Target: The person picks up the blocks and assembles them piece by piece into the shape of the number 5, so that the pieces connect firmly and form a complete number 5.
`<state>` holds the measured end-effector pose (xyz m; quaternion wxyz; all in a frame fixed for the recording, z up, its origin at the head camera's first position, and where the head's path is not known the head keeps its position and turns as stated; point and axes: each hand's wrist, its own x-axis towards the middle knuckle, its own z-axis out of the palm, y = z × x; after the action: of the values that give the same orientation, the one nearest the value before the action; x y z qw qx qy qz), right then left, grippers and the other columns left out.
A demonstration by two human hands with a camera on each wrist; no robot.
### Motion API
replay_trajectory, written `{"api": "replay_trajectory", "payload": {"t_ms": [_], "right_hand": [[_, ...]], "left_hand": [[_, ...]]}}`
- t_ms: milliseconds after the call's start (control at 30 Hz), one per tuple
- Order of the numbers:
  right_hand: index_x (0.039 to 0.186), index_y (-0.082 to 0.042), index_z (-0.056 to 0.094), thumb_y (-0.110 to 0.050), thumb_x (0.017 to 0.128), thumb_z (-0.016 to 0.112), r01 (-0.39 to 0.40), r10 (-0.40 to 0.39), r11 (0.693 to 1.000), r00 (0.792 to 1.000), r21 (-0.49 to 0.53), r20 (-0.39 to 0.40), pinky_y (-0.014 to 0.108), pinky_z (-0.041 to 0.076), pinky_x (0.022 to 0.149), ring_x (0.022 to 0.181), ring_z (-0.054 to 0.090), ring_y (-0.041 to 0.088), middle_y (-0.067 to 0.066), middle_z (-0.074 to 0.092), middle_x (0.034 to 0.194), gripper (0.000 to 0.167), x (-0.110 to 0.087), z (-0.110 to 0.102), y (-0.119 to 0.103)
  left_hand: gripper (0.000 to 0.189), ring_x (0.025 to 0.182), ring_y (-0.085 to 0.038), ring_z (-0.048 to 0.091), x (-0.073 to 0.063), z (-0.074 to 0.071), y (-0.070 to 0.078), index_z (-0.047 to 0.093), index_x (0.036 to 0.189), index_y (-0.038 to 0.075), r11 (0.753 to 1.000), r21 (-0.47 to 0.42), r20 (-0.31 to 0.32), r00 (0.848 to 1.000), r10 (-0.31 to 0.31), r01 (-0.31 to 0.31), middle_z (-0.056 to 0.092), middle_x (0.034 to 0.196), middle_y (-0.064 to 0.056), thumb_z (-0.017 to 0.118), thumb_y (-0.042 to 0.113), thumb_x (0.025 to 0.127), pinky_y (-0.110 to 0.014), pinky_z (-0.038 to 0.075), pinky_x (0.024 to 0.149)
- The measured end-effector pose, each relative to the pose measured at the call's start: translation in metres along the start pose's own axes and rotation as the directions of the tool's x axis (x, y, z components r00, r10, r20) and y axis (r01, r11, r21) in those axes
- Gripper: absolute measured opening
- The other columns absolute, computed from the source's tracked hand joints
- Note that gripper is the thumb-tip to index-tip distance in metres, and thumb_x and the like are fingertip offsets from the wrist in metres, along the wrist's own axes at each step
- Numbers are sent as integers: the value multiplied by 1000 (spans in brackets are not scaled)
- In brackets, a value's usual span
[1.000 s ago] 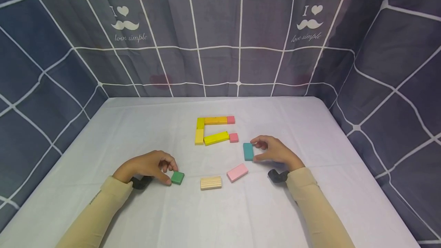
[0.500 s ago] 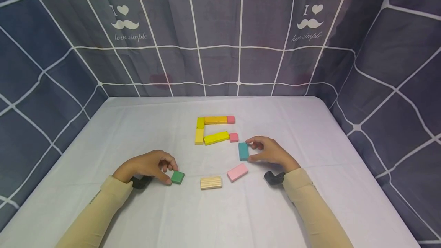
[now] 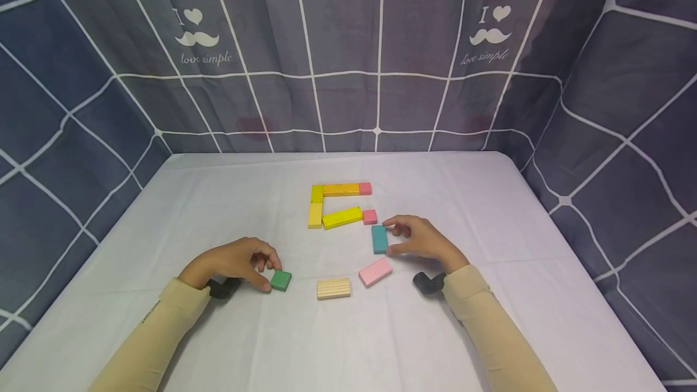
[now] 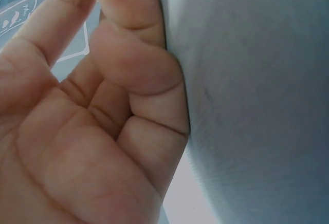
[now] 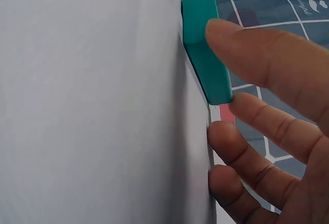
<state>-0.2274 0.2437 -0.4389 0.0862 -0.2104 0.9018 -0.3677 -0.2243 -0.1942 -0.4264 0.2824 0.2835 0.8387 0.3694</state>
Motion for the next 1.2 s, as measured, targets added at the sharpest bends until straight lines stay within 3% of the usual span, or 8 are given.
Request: {"api": "replay_trajectory", "payload": {"t_ms": [1200], "right_hand": [[136, 0, 67, -15, 86, 92, -43, 44, 999, 999, -15, 10, 39, 46, 85, 95, 53, 25, 8, 65, 105, 59, 13, 5, -12]], "left_hand": [[30, 80, -14, 54, 0, -2, -1, 80, 101, 8, 1000, 20, 13, 1000, 12, -12, 69, 88, 3, 97, 8, 77, -23, 45, 72]]}}
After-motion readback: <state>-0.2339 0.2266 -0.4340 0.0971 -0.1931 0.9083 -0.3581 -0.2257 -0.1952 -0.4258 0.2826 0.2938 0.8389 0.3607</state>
